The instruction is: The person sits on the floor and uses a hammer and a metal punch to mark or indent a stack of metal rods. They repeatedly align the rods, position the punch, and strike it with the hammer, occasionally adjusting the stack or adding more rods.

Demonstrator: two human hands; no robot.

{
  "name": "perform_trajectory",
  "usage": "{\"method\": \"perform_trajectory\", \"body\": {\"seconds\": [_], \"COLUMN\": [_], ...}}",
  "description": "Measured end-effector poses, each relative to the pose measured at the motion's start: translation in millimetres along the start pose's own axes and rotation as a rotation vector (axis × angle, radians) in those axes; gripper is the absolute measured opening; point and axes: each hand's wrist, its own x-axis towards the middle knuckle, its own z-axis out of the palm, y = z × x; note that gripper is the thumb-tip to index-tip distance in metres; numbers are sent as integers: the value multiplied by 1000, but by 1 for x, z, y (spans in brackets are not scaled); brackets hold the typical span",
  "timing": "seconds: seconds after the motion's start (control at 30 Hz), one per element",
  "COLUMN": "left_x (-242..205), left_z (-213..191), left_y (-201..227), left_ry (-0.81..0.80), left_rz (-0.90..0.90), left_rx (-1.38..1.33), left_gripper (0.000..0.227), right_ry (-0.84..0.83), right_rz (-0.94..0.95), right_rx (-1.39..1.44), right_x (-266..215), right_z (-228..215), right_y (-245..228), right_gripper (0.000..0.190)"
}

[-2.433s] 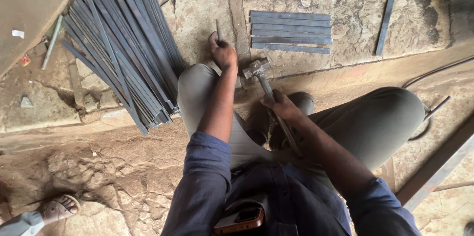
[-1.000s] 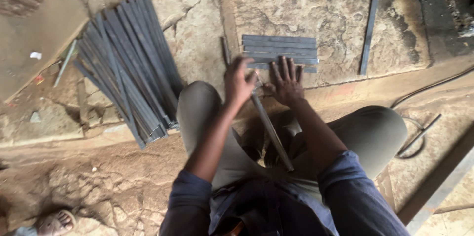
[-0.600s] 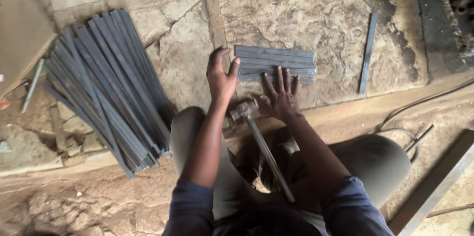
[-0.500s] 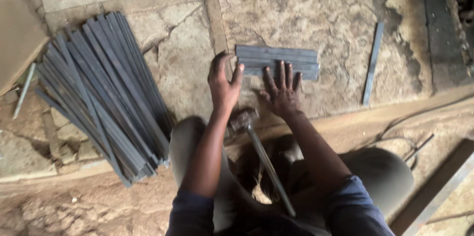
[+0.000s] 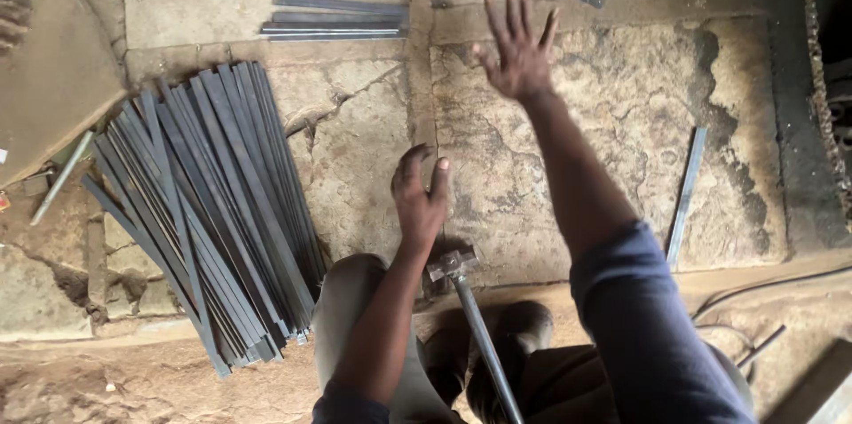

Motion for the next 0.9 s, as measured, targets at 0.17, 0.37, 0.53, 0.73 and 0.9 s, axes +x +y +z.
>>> {"method": "perform_trajectory", "body": {"seconds": [0.17,0.37,0.53,0.73,0.9], "left_x": [-9,-10,-14,-20,-24], "left_z": [-6,-1,8,11,10], "left_y": [7,3,-8,-14,-16], "left_ry": [-55,-60,-100,-125,-127], "left_rz": [43,25,-99,-137,-135], "left_rx": [36,-34,1,-7,4], "left_gripper": [24,24,28,31,30], "right_ry": [-47,62,696,701,513], "right_rz": [3,286,1113,1387,1289], "right_rx": [112,257,242,304,329], "right_x": [-76,-120,-233,-321,-313], "right_z": [76,134,182,186,179], "right_y": [3,74,187,183,203], "right_gripper": [77,73,77,26,31]}}
